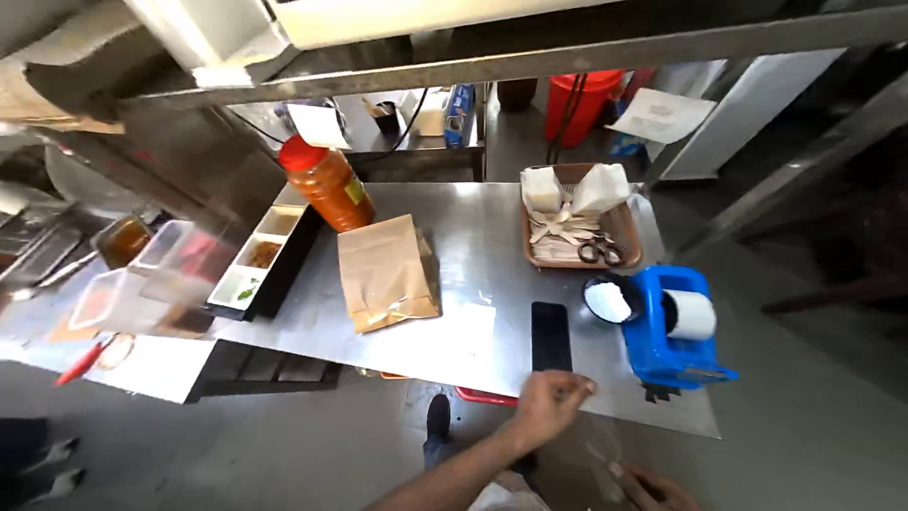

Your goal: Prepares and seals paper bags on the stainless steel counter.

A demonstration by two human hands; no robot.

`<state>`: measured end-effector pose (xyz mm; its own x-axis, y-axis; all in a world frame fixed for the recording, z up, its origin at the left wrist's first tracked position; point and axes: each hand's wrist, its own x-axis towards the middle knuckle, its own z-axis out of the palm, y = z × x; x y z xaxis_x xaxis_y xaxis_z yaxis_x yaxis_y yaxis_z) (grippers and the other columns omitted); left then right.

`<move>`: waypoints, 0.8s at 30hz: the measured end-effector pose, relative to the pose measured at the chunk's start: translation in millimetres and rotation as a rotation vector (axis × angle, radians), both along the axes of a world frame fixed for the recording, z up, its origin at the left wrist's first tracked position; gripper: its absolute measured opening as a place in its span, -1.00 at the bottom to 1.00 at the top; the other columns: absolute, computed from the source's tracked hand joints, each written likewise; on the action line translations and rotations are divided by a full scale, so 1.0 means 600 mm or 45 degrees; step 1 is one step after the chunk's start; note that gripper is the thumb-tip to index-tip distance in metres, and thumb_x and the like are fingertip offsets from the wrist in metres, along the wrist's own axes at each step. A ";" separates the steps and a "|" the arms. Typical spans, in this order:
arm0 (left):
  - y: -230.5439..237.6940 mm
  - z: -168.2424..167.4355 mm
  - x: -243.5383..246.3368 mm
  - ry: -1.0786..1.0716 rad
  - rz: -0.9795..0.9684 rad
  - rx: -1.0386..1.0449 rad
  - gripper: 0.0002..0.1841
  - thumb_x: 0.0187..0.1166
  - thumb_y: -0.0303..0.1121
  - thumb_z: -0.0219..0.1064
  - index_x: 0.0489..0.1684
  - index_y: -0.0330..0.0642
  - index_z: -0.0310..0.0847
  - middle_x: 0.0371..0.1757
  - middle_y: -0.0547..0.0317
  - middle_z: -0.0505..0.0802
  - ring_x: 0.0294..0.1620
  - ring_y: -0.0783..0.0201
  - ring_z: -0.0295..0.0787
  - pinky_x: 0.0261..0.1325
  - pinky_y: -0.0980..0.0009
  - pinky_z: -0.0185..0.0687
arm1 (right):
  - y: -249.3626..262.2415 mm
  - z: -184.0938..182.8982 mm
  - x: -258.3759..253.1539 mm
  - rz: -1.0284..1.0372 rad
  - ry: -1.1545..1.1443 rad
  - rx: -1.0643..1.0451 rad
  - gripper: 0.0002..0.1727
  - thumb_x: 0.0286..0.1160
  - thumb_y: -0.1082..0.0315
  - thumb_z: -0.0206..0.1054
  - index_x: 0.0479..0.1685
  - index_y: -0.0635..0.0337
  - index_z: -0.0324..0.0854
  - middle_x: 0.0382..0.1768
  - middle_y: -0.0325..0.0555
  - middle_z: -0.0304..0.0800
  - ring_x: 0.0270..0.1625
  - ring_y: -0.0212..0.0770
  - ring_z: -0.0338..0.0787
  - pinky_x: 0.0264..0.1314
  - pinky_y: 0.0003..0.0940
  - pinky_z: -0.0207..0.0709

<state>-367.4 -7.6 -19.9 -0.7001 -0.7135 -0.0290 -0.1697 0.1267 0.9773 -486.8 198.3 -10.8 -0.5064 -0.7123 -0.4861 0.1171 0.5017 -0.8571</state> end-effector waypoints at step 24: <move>-0.516 0.012 0.347 -0.862 0.471 -0.984 -0.39 0.65 0.37 0.02 0.66 0.52 0.47 0.86 0.38 0.29 0.91 -0.06 -0.05 0.76 -0.46 -0.30 | -0.590 -0.057 0.315 0.423 0.854 0.102 0.00 0.34 0.01 0.57 0.87 -0.29 0.11 -0.44 -0.06 0.81 -0.38 -0.03 0.80 -0.11 0.04 0.71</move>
